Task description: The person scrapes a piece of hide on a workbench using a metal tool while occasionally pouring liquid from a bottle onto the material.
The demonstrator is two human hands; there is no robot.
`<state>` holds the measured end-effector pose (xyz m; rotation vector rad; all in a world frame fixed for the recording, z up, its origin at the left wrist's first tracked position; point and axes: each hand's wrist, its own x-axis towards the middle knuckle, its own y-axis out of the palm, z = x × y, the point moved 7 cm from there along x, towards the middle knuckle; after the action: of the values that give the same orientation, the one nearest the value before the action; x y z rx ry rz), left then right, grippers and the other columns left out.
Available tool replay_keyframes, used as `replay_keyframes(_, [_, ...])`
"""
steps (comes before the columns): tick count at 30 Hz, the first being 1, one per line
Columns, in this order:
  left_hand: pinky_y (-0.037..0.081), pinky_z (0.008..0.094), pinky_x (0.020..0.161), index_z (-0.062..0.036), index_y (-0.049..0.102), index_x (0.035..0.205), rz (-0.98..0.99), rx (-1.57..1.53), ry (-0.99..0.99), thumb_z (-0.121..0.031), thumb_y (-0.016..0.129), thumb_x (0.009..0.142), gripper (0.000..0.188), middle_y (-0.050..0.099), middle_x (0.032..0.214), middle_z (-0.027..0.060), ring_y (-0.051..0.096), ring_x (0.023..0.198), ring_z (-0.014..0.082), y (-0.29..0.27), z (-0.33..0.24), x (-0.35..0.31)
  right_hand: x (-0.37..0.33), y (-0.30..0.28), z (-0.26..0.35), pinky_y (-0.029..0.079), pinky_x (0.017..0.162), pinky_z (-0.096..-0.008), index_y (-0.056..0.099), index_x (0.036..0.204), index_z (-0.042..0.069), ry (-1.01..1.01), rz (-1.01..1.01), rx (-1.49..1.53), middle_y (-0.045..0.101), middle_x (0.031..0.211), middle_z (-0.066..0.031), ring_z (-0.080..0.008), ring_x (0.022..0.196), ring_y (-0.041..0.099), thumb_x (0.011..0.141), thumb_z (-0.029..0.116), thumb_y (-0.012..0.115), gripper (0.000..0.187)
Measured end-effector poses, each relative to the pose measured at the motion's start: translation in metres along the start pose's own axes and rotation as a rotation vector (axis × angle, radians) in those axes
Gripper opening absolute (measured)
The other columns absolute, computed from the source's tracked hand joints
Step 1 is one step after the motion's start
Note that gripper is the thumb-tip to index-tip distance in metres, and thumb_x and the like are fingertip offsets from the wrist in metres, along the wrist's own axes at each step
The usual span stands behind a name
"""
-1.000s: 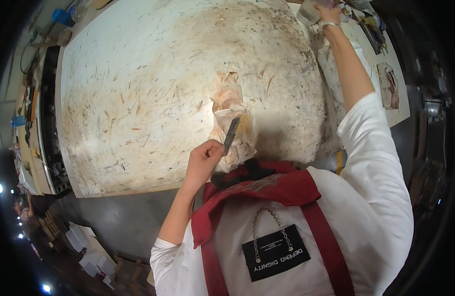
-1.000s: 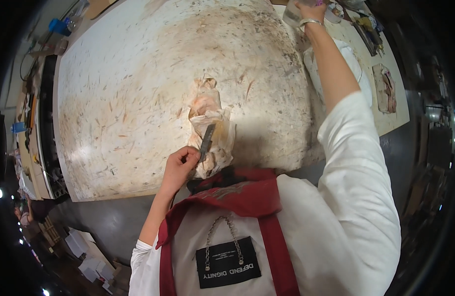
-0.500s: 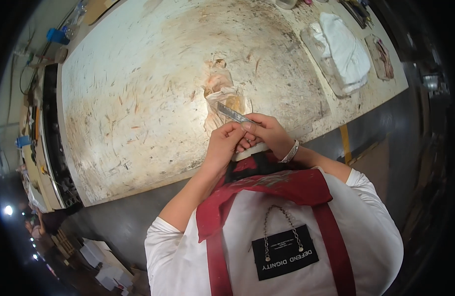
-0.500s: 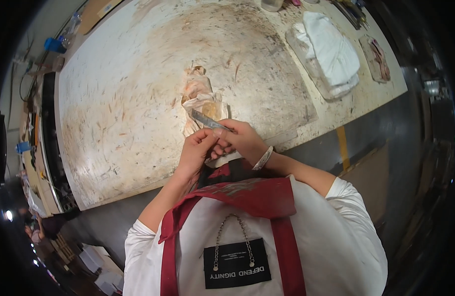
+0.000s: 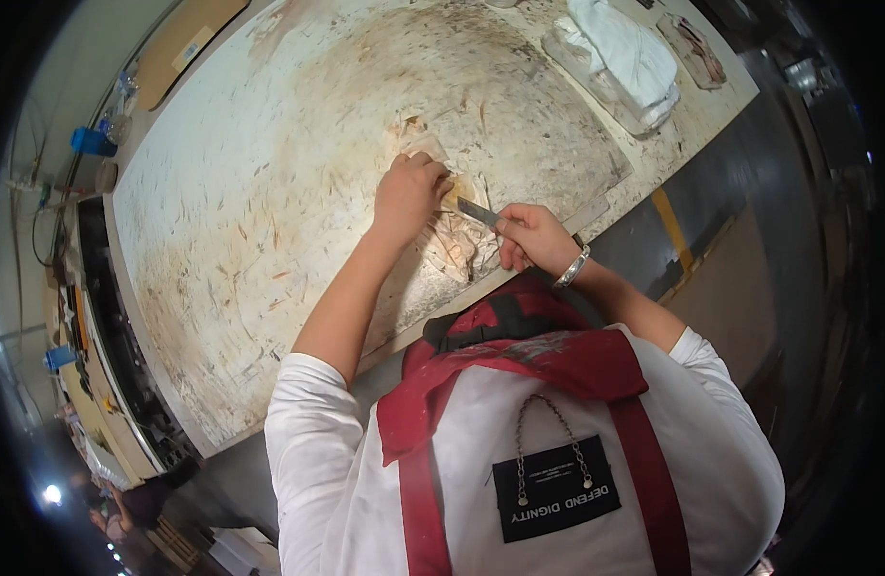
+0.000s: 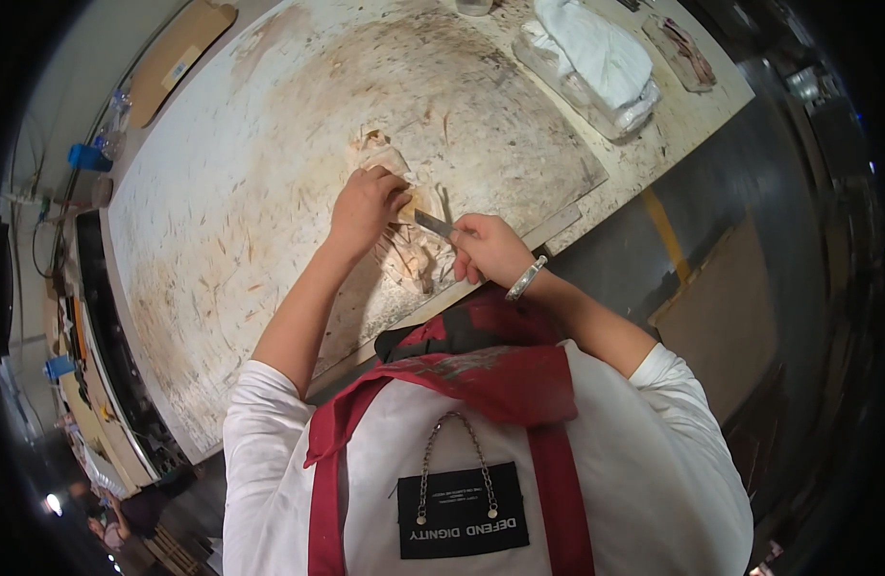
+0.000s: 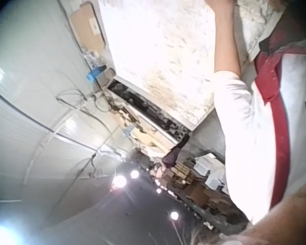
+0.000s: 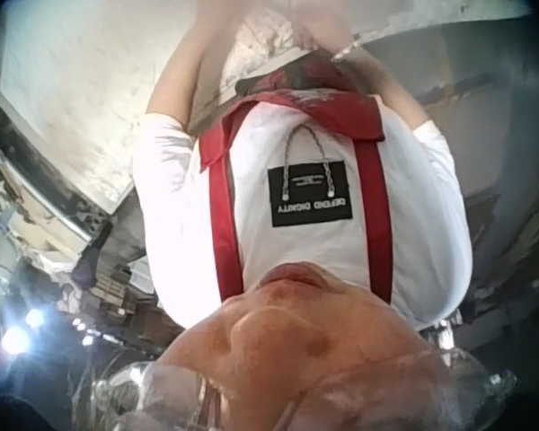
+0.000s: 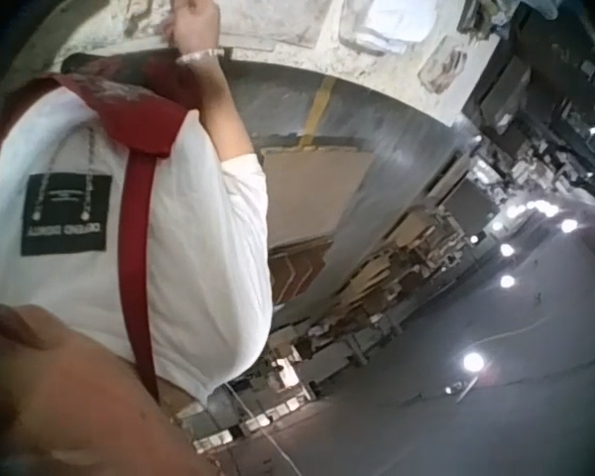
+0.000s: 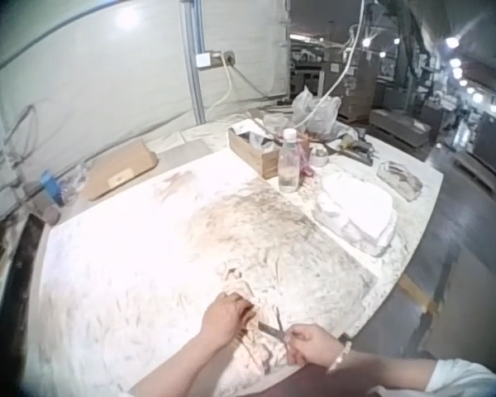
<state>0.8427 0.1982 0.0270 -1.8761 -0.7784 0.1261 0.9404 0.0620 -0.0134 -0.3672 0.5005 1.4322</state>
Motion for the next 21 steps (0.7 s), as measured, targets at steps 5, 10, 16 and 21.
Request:
replay_keyframes(5, [0.045,0.0336,0.066,-0.0031,0.063,0.08,0.229,-0.234,-0.124,-0.014,0.062,0.078,0.011,0.06,0.078,0.01,0.058,0.073,0.0251,-0.007,0.003,0.007,0.0,0.004,0.006,0.035,0.039,-0.0236,0.054,0.086,0.001,-0.022,-0.026,-0.058,0.056,0.054,-0.0068,-0.0101,0.038,0.045,0.09,0.016,0.044,0.019])
replay_keyframes(10, [0.045,0.0351,0.065,-0.0011,0.063,0.08,0.3,-0.473,-0.134,-0.012,0.062,0.078,0.011,0.059,0.074,0.0128,0.058,0.073,0.0282,0.007,0.002,-0.017,0.008,0.009,0.018,0.037,0.039,-0.0248,0.057,0.082,0.001,0.047,-0.058,-0.255,0.054,0.049,-0.0054,-0.0115,0.037,0.047,0.087,0.016,0.047,0.019])
replay_keyframes(16, [0.045,0.03,0.069,0.0,0.063,0.091,0.347,-0.528,-0.119,-0.004,0.062,0.078,0.014,0.058,0.088,0.0105,0.058,0.078,0.0215,0.009,0.01,-0.011,0.027,0.003,0.035,0.045,0.049,-0.0335,0.062,0.071,0.001,-0.043,-0.096,-0.552,0.056,0.049,-0.0097,-0.0209,0.045,0.057,0.075,0.016,0.052,0.019])
replay_keyframes(21, [0.045,0.0287,0.067,-0.0003,0.063,0.089,0.396,-0.593,-0.124,-0.002,0.064,0.076,0.013,0.057,0.087,0.0093,0.057,0.075,0.0194,0.018,0.013,-0.005,0.036,0.006,0.05,0.046,0.062,-0.0391,0.063,0.074,0.003,-0.06,-0.037,-0.72,0.061,0.067,-0.0165,-0.0306,0.065,0.06,0.076,0.018,0.051,0.019])
